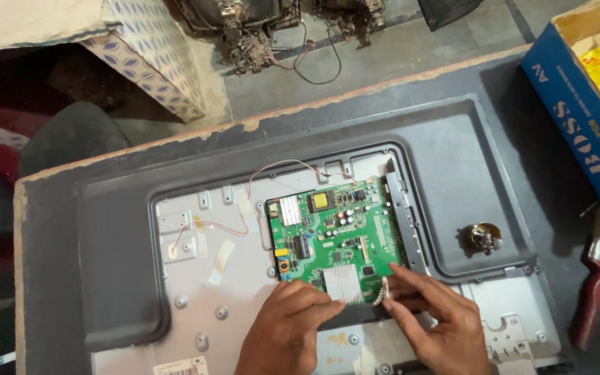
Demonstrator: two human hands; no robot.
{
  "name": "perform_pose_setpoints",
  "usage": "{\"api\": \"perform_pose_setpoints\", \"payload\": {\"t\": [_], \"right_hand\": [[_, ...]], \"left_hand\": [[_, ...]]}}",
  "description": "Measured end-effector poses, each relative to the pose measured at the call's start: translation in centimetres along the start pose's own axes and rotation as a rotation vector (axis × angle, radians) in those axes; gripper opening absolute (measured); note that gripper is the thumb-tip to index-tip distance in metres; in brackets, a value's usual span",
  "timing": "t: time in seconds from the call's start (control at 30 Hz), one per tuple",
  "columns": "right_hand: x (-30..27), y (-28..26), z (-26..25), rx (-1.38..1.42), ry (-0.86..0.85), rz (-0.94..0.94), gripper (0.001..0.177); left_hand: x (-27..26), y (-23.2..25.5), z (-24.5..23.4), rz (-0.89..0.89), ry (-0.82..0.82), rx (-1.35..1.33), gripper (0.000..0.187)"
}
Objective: The person works on a disassembled television, connecting wires to a circuit board and handling a small cylindrical component. They use a screwdriver to manipulate parts on the board and adjust connections.
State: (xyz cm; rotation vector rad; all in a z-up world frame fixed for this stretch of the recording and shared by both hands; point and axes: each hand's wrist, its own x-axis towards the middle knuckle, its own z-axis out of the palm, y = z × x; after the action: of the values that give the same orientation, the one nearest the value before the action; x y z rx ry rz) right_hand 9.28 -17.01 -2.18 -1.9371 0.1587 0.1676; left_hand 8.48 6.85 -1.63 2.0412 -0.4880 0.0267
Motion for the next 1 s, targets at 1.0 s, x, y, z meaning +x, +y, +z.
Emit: {"api": "perform_pose_setpoints", "payload": {"t": [1.0], "right_hand": [[-0.2,1.2,1.6,0.06,0.273,-0.07,0.03]], "left_hand": [[-0.1,-0.8,0.1,-0.082,-0.017,-0.004,0.03]]}}
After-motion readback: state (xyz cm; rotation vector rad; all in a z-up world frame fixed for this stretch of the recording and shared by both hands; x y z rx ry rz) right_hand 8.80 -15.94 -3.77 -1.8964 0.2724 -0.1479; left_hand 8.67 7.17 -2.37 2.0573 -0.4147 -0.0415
